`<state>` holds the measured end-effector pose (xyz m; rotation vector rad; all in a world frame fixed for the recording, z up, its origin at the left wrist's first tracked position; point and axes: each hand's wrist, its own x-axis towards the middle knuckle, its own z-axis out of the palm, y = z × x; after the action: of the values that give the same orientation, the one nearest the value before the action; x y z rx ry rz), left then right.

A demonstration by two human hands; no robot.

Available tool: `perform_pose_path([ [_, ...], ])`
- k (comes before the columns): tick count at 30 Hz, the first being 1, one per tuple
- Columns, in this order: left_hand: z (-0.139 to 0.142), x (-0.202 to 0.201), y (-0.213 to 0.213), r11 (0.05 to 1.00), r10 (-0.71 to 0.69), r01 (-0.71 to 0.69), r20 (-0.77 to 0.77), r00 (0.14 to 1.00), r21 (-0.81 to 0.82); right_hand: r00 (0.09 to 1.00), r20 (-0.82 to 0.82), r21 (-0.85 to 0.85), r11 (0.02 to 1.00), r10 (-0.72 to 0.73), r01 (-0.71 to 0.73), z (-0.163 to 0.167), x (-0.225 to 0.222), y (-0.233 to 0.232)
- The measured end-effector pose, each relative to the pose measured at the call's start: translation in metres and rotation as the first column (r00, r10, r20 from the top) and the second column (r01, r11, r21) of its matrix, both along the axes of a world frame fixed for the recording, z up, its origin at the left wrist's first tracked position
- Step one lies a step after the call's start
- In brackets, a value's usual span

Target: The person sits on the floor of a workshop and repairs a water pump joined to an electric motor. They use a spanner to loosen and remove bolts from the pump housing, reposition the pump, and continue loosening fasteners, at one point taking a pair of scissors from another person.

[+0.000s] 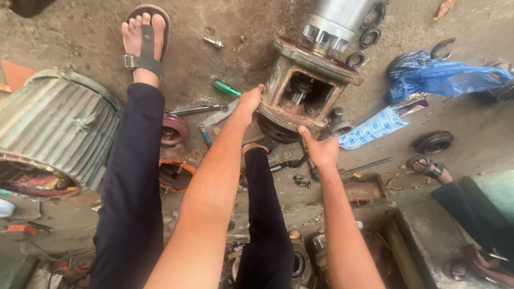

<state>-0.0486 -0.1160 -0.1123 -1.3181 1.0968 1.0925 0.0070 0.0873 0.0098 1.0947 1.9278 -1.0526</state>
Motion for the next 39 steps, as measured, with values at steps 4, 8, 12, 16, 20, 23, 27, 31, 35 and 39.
perform_pose_path([
  [4, -0.002, -0.006, 0.003, 0.999, 0.046, -0.046, 0.015, 0.999, -0.001, 0.996, -0.034, 0.081, 0.994, 0.081, -0.078, 0.002, -0.004, -0.004],
  [8, -0.003, -0.009, 0.001, 0.974, 0.201, -0.216, 0.19, 0.961, 0.062, 0.995, 0.029, 0.111, 0.989, 0.095, -0.097, 0.003, -0.001, -0.004],
  [12, -0.006, -0.006, 0.002, 0.972, 0.2, -0.219, 0.196, 0.96, 0.084, 0.994, 0.01, 0.123, 0.987, 0.105, -0.105, 0.003, 0.001, -0.005],
  [16, -0.008, -0.009, 0.003, 0.981, 0.109, -0.135, 0.184, 0.977, 0.137, 0.992, 0.052, 0.158, 0.98, 0.115, -0.122, 0.003, 0.0, -0.009],
  [20, -0.002, -0.019, 0.0, 0.978, 0.097, -0.127, 0.178, 0.979, 0.163, 0.997, 0.078, 0.129, 0.991, 0.028, -0.038, 0.002, 0.001, -0.011],
  [23, 0.007, -0.028, -0.002, 0.982, 0.11, -0.13, 0.145, 0.983, 0.139, 0.997, 0.012, 0.073, 0.995, -0.074, 0.073, -0.002, 0.006, -0.01],
  [27, 0.018, -0.045, -0.002, 1.0, -0.005, 0.003, 0.138, 0.99, 0.017, 0.982, 0.047, -0.017, 0.983, -0.183, 0.184, -0.012, 0.015, -0.004],
  [31, 0.022, -0.068, -0.005, 0.724, -0.688, 0.676, -0.209, 0.695, -0.135, 0.961, 0.044, -0.05, 0.96, -0.272, 0.274, -0.021, 0.018, -0.001],
  [35, 0.032, -0.076, -0.015, 0.778, -0.628, 0.627, -0.028, 0.778, -0.036, 0.95, -0.005, -0.172, 0.936, -0.313, 0.308, -0.021, 0.013, -0.012],
  [39, 0.043, -0.087, -0.017, 0.76, -0.638, 0.623, -0.031, 0.77, -0.184, 0.96, 0.108, -0.029, 0.965, -0.257, 0.262, -0.02, 0.006, -0.03],
])
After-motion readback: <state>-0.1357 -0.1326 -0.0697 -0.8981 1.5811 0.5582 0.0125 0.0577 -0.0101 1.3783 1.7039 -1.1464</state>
